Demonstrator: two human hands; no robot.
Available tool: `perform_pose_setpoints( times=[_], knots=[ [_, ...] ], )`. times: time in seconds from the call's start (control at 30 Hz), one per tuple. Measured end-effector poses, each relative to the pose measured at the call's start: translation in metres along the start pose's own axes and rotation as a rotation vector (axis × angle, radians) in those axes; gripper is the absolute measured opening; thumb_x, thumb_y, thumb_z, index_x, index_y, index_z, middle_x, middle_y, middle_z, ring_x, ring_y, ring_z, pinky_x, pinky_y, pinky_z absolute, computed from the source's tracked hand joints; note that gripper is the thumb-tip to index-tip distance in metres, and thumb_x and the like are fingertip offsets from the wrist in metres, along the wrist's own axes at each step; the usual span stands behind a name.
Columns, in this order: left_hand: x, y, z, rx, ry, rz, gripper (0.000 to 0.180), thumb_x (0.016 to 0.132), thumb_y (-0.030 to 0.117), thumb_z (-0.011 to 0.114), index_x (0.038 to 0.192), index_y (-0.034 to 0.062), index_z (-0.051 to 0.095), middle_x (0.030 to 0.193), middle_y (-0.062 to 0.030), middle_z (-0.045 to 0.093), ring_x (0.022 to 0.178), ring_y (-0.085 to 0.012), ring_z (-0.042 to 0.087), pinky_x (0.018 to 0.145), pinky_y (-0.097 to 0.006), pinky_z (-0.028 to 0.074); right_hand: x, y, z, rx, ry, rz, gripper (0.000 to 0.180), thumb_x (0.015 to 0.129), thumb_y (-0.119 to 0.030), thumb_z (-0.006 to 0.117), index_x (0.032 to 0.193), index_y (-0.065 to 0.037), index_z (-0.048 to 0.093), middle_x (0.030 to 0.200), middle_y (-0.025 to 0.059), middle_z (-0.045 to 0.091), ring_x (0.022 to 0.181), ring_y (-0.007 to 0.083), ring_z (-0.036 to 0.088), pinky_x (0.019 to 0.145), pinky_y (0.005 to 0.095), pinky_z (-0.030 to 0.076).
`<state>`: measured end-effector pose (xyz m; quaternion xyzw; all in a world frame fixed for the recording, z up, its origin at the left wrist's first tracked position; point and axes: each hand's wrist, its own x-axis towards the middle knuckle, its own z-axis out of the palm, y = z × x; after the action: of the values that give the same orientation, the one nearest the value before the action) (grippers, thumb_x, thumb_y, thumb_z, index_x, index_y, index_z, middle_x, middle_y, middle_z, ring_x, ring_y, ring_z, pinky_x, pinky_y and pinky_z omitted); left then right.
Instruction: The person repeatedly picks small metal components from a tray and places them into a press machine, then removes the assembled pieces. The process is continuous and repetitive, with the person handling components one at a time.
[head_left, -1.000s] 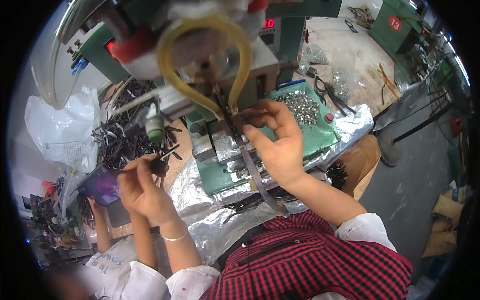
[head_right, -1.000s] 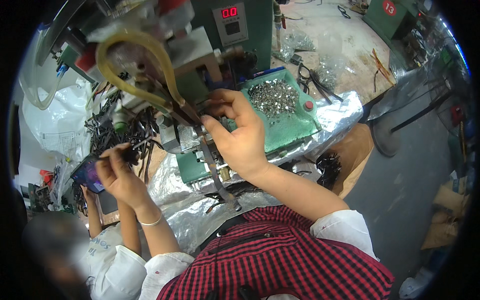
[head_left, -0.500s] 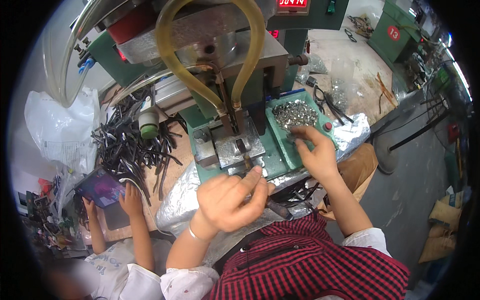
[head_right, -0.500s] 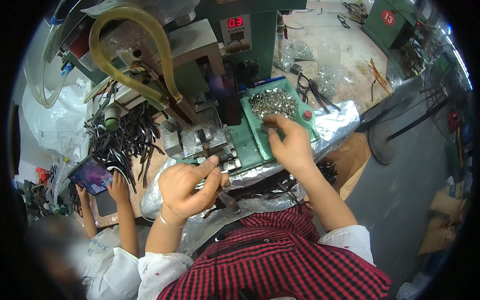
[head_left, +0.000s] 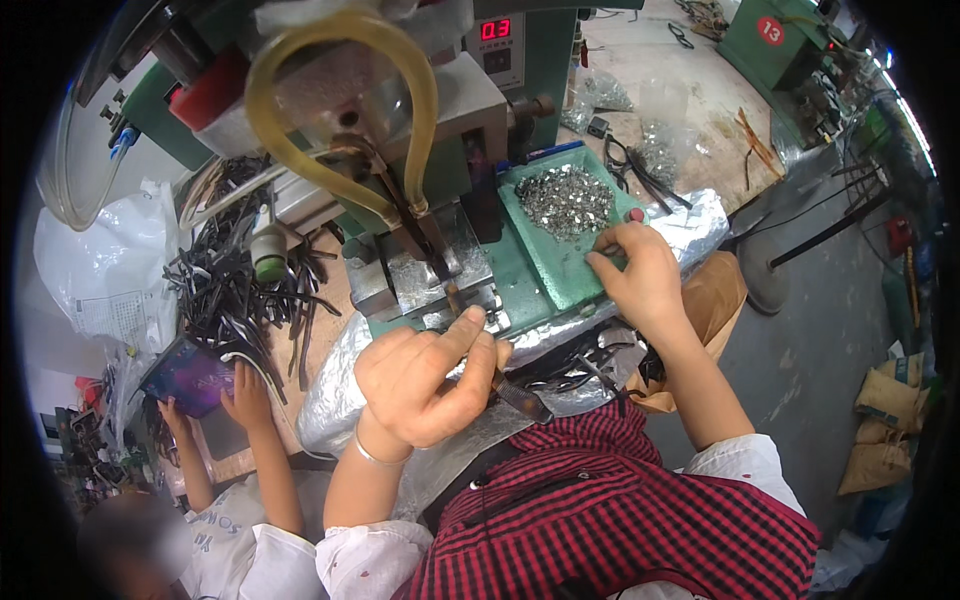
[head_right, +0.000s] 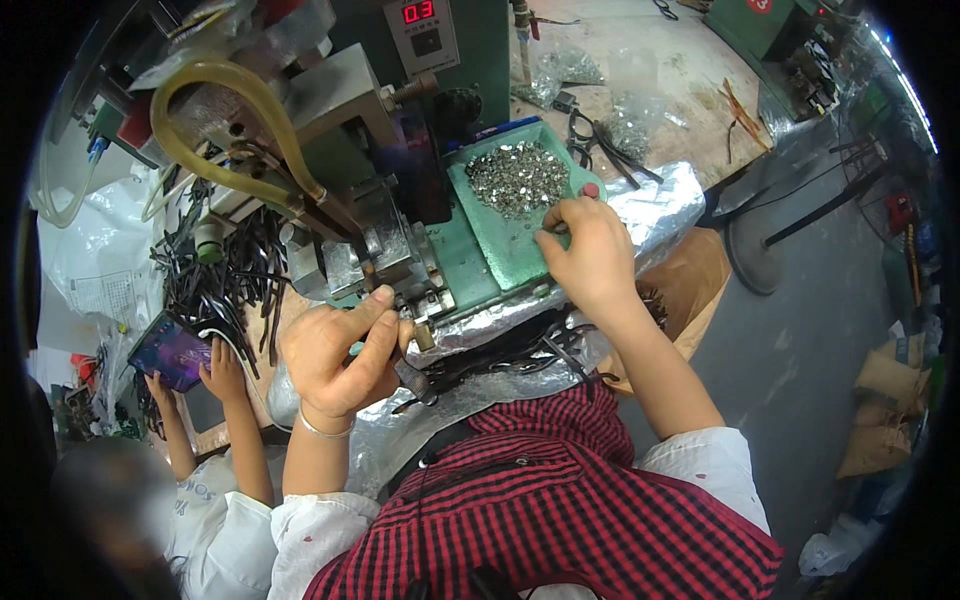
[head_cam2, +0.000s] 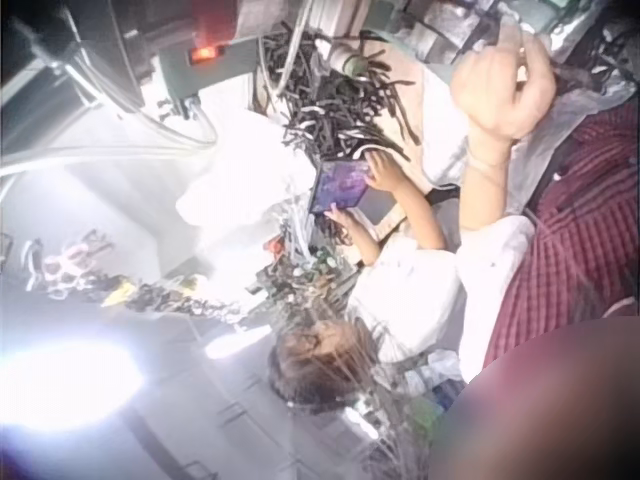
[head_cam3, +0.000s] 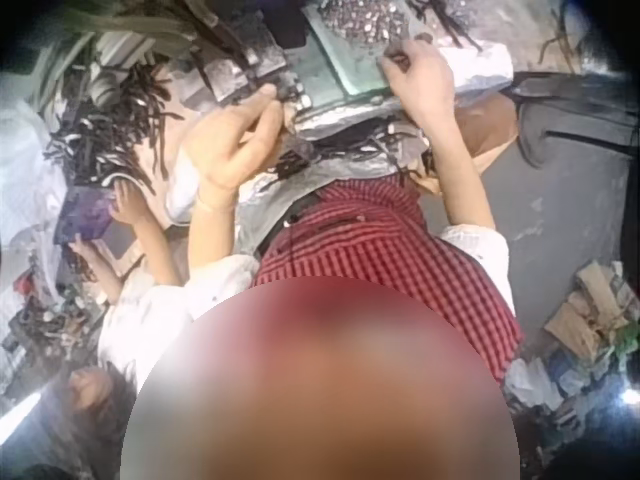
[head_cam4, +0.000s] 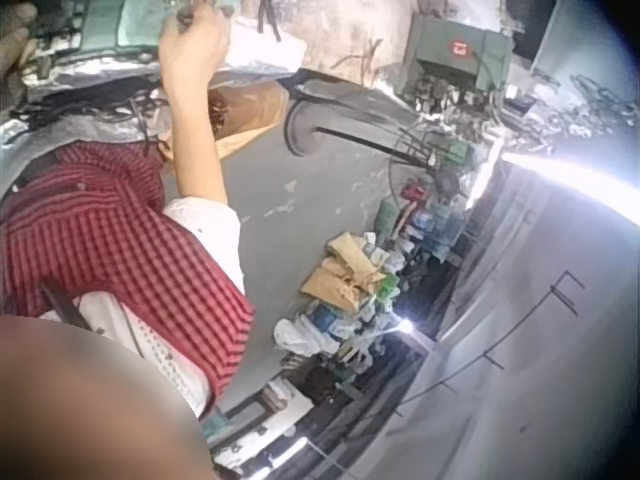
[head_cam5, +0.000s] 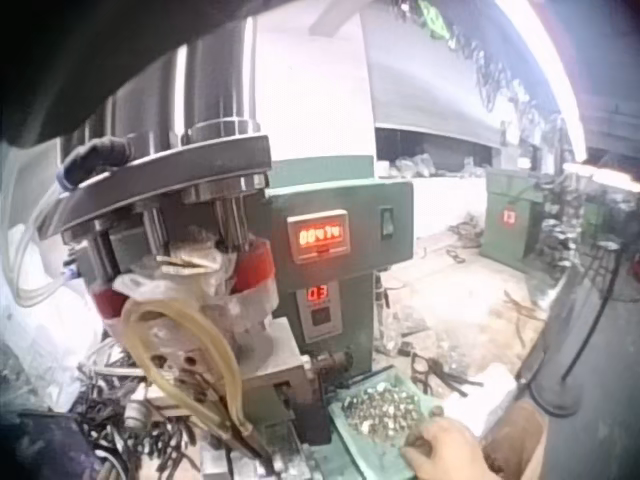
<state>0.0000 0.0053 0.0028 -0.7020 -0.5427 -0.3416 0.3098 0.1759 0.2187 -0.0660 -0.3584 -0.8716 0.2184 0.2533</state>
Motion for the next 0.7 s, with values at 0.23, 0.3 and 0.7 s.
perform_pose_setpoints(
  times=[0.23,0.3,0.7],
  knots=[
    [-0.029,0.032,-0.013,-0.074,0.01,-0.305,0.035,0.074,0.008,0.084,0.108,0.0076,0.076,0.118,-0.0135,0.075,0.065,-0.0154,0.064,0.054,-0.027,0.048,-0.007,-0.012,0.013,-0.178,0.09,-0.075,0.01,0.081,-0.011,0.075,0.085,-0.005,0.068,0.092,0.0133,0.066,0.095,0.035,0.064,0.083,0.0467,0.052],
    [-0.043,0.038,-0.045,0.046,-0.074,-0.314,0.037,0.077,0.005,0.08,0.114,0.0081,0.075,0.115,-0.0142,0.076,0.066,-0.0173,0.066,0.055,-0.026,0.047,-0.006,-0.008,0.015,-0.078,0.134,-0.011,0.008,0.084,-0.009,0.072,0.088,-0.004,0.068,0.092,0.0135,0.07,0.091,0.0346,0.067,0.081,0.0436,0.054],
    [-0.14,-0.13,-0.053,0.672,-0.613,-0.742,0.025,0.074,-0.003,0.068,0.094,0.0072,0.078,0.11,-0.0165,0.063,0.105,-0.0374,0.06,0.088,-0.045,0.051,0.016,-0.041,0.027,0.581,0.171,0.038,0.011,0.088,-0.004,0.071,0.099,-0.002,0.074,0.096,0.0128,0.074,0.086,0.0285,0.071,0.08,0.0359,0.054]
  ],
)
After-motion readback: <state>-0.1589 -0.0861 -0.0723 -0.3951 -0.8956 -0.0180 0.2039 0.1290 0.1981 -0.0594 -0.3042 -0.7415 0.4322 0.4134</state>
